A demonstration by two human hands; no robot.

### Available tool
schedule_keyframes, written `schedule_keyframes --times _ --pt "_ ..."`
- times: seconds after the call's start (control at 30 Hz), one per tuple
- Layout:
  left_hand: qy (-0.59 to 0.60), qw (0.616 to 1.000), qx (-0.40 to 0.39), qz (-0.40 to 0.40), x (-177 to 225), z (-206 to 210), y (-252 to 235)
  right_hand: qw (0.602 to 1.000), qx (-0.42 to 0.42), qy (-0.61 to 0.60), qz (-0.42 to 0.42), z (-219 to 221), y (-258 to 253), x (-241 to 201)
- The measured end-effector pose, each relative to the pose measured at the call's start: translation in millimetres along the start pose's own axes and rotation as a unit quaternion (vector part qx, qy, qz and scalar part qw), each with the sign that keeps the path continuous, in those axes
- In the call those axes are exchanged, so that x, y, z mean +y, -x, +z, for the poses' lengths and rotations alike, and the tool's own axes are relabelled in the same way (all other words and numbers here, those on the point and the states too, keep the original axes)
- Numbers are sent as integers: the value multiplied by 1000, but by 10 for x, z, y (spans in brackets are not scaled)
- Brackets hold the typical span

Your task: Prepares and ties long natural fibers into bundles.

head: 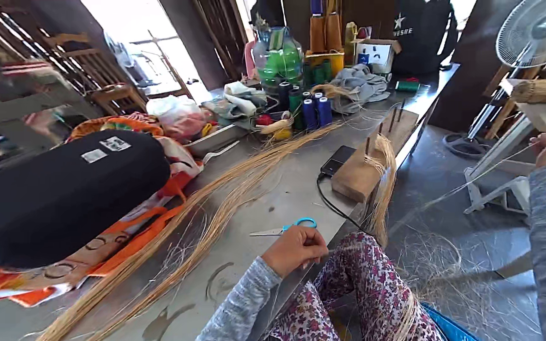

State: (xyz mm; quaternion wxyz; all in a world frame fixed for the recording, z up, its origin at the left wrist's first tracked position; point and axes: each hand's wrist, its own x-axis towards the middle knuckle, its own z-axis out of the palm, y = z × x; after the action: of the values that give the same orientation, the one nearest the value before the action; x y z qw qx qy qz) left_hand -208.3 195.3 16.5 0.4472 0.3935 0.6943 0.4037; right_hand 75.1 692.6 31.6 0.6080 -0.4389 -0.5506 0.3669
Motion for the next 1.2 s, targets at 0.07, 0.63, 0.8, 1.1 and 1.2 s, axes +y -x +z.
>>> schedule_keyframes --times 0.07,0.63,0.8,1.1,1.2 --pt "-13 998 -51 23 -50 101 -31 994 -79 35 -73 200 286 -144" --pt "-61 992 -91 58 -62 269 -55 853 -255 142 -432 1746 1950 -734" --pt "-68 991 -91 69 -77 269 -67 833 -267 183 -448 1822 1985 -722" --pt "-59 992 -91 64 -67 267 -66 822 -292 216 -439 1838 2004 -637" --pt "-54 992 -92 62 -67 260 -67 807 -325 231 -436 1774 2034 -550"
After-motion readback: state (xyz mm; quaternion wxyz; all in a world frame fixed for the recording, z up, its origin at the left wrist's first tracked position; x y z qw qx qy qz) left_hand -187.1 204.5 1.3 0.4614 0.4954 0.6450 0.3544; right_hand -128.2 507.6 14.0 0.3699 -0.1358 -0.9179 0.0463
